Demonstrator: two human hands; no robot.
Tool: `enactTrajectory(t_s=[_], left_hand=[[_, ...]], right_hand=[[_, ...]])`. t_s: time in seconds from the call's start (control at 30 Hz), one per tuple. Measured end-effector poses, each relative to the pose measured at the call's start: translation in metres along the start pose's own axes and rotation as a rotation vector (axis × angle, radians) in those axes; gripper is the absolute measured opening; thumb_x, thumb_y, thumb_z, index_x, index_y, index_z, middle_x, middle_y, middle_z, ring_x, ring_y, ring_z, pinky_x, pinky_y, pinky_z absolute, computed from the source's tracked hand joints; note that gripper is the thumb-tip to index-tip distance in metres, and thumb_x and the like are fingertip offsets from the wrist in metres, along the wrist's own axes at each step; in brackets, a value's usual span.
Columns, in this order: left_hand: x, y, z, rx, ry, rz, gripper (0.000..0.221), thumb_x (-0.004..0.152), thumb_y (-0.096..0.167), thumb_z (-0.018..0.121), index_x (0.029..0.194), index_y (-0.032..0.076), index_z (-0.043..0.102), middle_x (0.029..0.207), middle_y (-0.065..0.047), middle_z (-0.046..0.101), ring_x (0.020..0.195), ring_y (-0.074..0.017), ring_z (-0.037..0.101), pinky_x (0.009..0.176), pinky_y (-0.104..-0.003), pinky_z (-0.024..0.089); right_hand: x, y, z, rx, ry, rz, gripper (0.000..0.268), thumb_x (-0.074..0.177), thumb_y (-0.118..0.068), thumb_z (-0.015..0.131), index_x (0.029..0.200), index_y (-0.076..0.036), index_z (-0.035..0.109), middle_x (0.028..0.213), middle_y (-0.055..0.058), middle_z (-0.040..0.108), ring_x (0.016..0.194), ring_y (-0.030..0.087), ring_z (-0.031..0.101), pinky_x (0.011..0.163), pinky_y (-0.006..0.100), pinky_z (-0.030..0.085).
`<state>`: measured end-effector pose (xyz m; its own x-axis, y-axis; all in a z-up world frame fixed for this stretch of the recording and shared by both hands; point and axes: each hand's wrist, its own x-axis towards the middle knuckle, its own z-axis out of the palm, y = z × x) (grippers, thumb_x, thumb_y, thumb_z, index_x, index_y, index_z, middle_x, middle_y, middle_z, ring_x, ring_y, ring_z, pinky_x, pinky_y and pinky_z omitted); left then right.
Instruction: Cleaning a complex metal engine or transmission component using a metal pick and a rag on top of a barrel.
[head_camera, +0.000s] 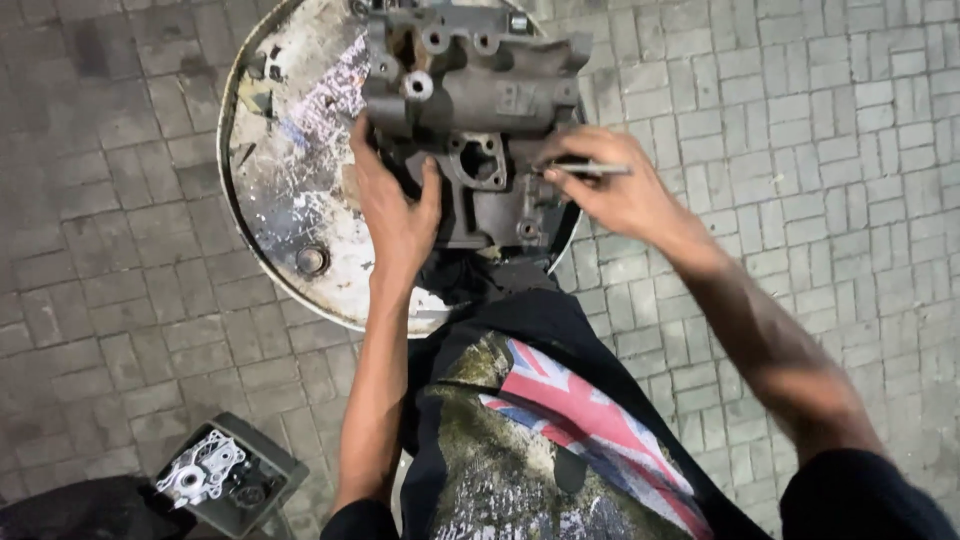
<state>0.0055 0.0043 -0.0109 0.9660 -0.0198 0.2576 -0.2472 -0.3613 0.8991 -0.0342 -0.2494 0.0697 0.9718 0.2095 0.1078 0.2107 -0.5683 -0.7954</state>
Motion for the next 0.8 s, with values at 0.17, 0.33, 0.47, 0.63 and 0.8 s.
enactTrajectory(t_s=[0.17,0.33,0.47,0.63,0.8], left_hand=[[0.002,0.0,0.001,0.023,-0.005,-0.016,0.076,0.096,0.004,0.072,0.156,0.002,0.025,0.143,-0.03,0.048,0.137,-0.0496,0.049,0.118,-0.058,0.036],[0.0,0.002,0.002,0.038,0.003,-0.026,0.076,0.096,0.004,0.072,0.155,-0.001,0.025,0.143,-0.032,0.048,0.136,-0.0496,0.05,0.118,-0.059,0.036],[0.001,-0.003,0.006,0.049,0.026,-0.023,0.077,0.096,0.007,0.074,0.156,0.002,0.025,0.143,-0.03,0.048,0.136,-0.049,0.05,0.117,-0.058,0.037],[0.001,0.004,0.002,0.033,0.013,-0.013,0.075,0.095,0.003,0.072,0.155,0.002,0.026,0.139,-0.031,0.051,0.132,-0.0506,0.052,0.114,-0.06,0.039],[0.0,-0.004,0.008,0.05,0.02,-0.022,0.075,0.096,0.004,0.073,0.155,0.003,0.026,0.142,-0.031,0.049,0.135,-0.0503,0.051,0.115,-0.061,0.039]], right_hand=[[-0.033,0.007,-0.023,0.046,0.154,0.125,0.01,0.101,-0.004,0.07,0.11,-0.002,0.075,0.097,0.02,0.07,0.088,0.036,0.073,0.077,0.045,0.06],[-0.092,0.052,0.002,0.153,0.39,0.277,0.008,0.104,-0.006,0.071,0.108,0.001,0.073,0.094,0.019,0.069,0.082,0.029,0.072,0.07,0.041,0.064],[-0.13,0.052,0.043,0.279,0.498,0.561,0.017,0.108,-0.012,0.063,0.096,-0.002,0.07,0.078,0.011,0.068,0.068,0.019,0.068,0.066,0.034,0.058],[-0.165,0.062,0.084,0.369,0.382,0.695,0.028,0.106,-0.014,0.059,0.089,0.003,0.073,0.058,0.017,0.061,0.049,0.023,0.064,0.051,0.035,0.055],[-0.185,0.063,0.102,0.449,0.317,0.691,0.032,0.104,-0.013,0.061,0.079,0.005,0.071,0.048,0.017,0.056,0.043,0.024,0.063,0.049,0.035,0.057]])
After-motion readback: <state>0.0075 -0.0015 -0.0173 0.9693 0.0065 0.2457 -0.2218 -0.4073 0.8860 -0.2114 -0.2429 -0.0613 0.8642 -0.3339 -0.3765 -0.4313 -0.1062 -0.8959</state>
